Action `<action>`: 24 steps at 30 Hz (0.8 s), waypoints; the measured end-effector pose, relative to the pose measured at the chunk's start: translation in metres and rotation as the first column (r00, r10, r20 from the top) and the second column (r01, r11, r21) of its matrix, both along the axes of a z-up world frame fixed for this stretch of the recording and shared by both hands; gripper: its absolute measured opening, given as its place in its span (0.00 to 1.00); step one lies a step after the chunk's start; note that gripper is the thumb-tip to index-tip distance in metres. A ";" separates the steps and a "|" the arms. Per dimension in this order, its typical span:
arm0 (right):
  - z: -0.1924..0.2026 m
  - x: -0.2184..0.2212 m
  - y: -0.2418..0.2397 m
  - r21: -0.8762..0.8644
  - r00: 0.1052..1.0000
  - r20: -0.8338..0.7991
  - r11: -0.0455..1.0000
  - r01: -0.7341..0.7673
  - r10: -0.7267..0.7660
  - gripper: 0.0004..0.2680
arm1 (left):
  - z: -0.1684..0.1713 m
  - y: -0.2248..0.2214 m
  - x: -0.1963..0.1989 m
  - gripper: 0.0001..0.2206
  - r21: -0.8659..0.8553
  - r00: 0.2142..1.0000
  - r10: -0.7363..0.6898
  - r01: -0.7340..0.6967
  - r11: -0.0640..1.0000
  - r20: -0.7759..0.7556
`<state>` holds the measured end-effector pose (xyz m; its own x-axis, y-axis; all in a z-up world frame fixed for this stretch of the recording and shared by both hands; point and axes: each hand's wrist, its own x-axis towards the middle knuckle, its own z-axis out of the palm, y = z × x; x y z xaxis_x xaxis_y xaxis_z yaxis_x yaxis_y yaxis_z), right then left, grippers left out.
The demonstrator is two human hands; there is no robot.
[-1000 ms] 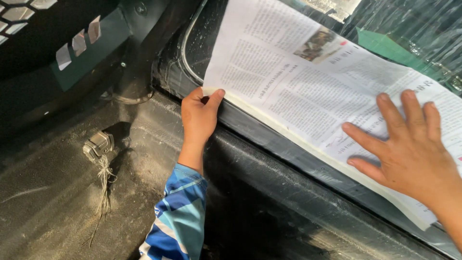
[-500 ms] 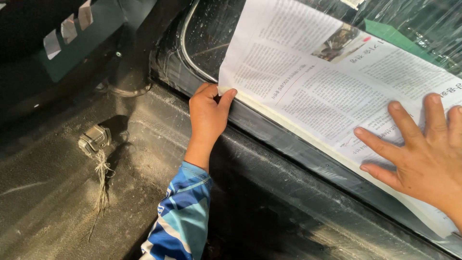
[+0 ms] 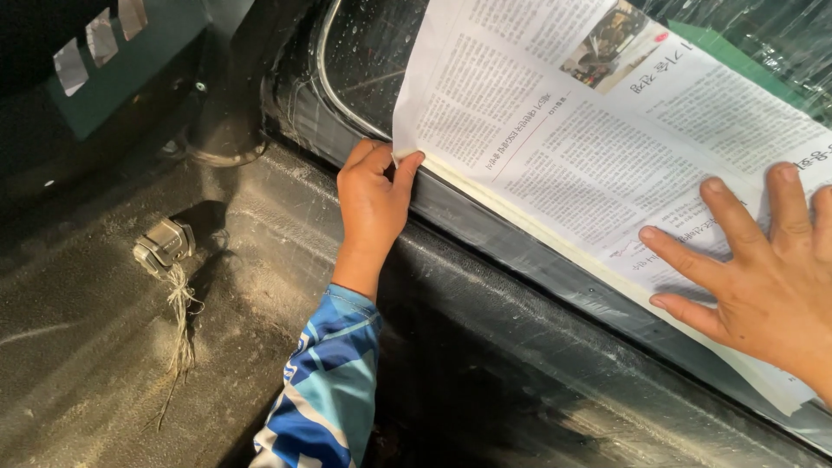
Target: Masking the rear window of a pickup truck using newspaper and masking tape.
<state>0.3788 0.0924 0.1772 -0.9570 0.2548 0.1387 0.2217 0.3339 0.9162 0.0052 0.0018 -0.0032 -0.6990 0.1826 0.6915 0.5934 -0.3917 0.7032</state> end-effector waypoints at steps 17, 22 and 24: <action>0.006 -0.014 -0.016 0.011 1.000 -0.011 1.000 -0.029 0.029 0.26 | -0.026 0.011 -0.018 0.07 0.219 0.945 -0.220 0.167 0.961 0.242; -0.005 0.006 0.005 -0.066 0.994 -0.080 0.994 -0.082 0.077 0.26 | -0.021 0.016 -0.021 0.05 0.188 0.957 -0.143 0.096 0.977 0.252; -0.006 0.008 0.008 -0.091 0.991 -0.090 0.990 -0.108 0.100 0.26 | -0.023 0.018 -0.019 0.05 0.192 0.974 -0.089 0.048 0.980 0.209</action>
<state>0.3872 0.1008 0.1712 -0.9647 0.1707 0.2006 0.2571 0.4440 0.8584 -0.0137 0.0199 -0.0258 -0.8253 0.1185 0.5521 0.4030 -0.5613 0.7229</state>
